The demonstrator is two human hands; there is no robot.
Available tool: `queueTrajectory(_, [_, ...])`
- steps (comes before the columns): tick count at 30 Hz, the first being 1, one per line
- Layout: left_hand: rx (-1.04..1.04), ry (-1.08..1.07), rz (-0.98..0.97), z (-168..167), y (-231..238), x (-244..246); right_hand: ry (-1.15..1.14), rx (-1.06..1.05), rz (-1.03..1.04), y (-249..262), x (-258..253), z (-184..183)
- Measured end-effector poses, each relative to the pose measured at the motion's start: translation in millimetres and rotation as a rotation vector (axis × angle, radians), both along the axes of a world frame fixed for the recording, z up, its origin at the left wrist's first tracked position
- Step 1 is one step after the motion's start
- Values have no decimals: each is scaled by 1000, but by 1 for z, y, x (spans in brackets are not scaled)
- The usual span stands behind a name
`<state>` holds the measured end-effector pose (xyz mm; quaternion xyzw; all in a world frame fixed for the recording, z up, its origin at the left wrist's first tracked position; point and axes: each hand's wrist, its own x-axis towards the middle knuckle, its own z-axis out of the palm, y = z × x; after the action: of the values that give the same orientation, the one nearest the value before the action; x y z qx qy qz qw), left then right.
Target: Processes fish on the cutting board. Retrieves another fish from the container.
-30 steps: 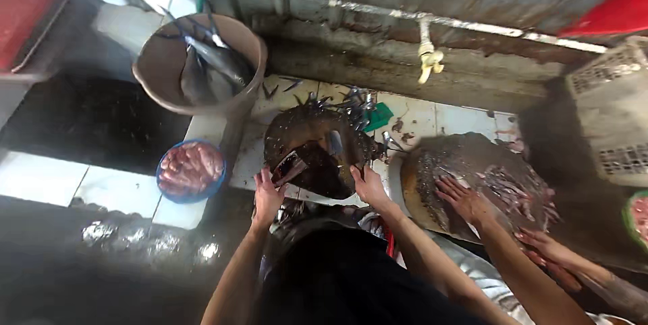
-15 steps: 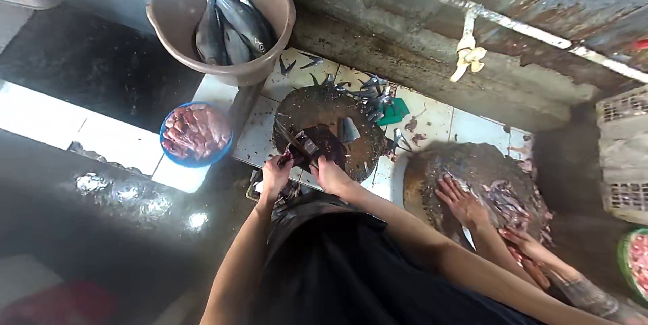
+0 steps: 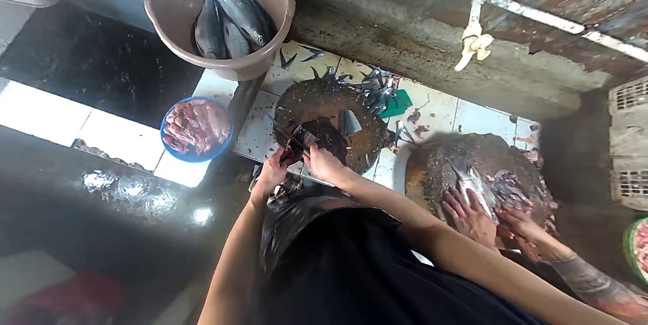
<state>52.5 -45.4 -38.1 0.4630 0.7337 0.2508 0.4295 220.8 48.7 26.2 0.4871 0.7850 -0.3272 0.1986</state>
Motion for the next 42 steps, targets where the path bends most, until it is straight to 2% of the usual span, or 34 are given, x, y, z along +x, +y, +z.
queueTrajectory(6, [-188,-3,-272,-15,-2,-4,81,-10,-25,13,1,-8])
queueTrajectory(8, [-250,-87,-241,-28,-18,-5,129,28,-60,13,13,1])
queueTrajectory(12, [-281,-290,3,-53,-69,-6,90,215,-131,17,46,-8])
queueTrajectory(16, [-285,-614,509,-87,-102,9,4,136,-21,9,66,-26])
queueTrajectory(19, [-311,-817,802,-91,-103,8,35,49,125,-10,71,-18])
queueTrajectory(23, [-262,-1080,874,-93,-98,7,82,-28,133,-27,74,-14])
queueTrajectory(26, [-297,-974,996,-106,-92,11,186,37,-6,-27,85,-19])
queueTrajectory(29, [-441,-821,1045,-117,-94,6,266,124,-152,-17,105,-12])
queueTrajectory(31, [-514,-672,963,-121,-100,3,291,189,-267,-9,121,-3])
queueTrajectory(33, [-455,-464,796,-116,-99,1,343,286,-395,-2,137,7])
queueTrajectory(36, [-123,-156,492,-73,-72,5,430,454,-572,10,162,14])
queueTrajectory(39, [127,-75,313,-17,-21,23,445,536,-688,18,180,-6])
queueTrajectory(42, [233,26,95,23,39,50,284,399,-722,22,188,-41])
